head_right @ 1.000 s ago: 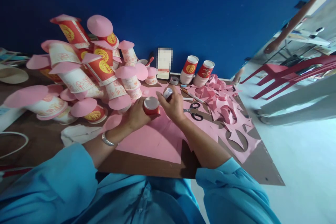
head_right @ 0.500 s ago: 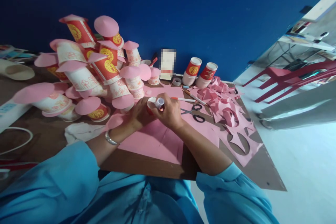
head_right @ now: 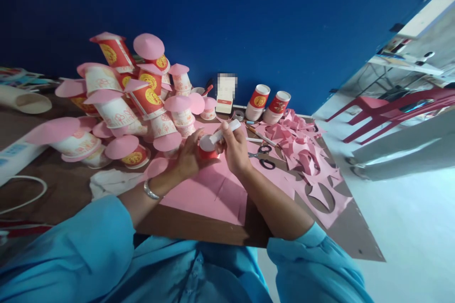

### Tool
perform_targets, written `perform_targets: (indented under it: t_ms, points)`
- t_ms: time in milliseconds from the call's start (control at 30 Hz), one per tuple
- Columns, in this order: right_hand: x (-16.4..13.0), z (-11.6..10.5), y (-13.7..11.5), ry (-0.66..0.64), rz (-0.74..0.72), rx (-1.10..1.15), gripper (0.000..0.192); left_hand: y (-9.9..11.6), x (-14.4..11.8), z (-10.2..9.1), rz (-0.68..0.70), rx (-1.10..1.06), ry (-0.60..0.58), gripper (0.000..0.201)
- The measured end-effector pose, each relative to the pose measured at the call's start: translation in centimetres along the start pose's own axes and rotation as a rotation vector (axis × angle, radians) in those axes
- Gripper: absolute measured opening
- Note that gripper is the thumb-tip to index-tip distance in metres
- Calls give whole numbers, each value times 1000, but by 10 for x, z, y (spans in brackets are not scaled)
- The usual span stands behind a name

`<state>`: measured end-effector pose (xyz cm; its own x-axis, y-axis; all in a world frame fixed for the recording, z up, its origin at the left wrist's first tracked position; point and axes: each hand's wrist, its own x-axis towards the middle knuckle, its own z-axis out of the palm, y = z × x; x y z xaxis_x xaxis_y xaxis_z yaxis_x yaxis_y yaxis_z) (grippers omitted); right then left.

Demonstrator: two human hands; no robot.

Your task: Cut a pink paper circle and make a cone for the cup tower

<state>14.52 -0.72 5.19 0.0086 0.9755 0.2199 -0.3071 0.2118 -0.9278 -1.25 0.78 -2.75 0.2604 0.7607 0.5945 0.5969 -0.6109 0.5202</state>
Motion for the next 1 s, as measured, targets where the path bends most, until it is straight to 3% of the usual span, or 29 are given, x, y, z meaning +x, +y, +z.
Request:
perform_targets:
  t_ms: [67,200,367,500,600,767,867,1000]
  points:
    - [1,2,-3,4,84,104,51,5,3,-6,21,-43,58,93]
    - [-3,6,-8,-52,174,224,50,19,8,-19,51,-179,162,74]
    - [-8,9,-8,-88,163,283,46,27,7,-26,176,-251,181,61]
    - [-8,10,-13,-26,168,282,46,31,10,-31,193,-240,212,58]
    - [-9,9,-19,-63,229,307,46,38,14,-39,195,-238,240,52]
    - [-17,10,-23,-179,303,325,41,47,19,-51,213,-356,227,31]
    - [-22,14,-19,-228,339,336,43,49,19,-58,230,-407,207,29]
    - [-28,22,-15,-197,396,373,45,52,21,-69,276,-472,162,29]
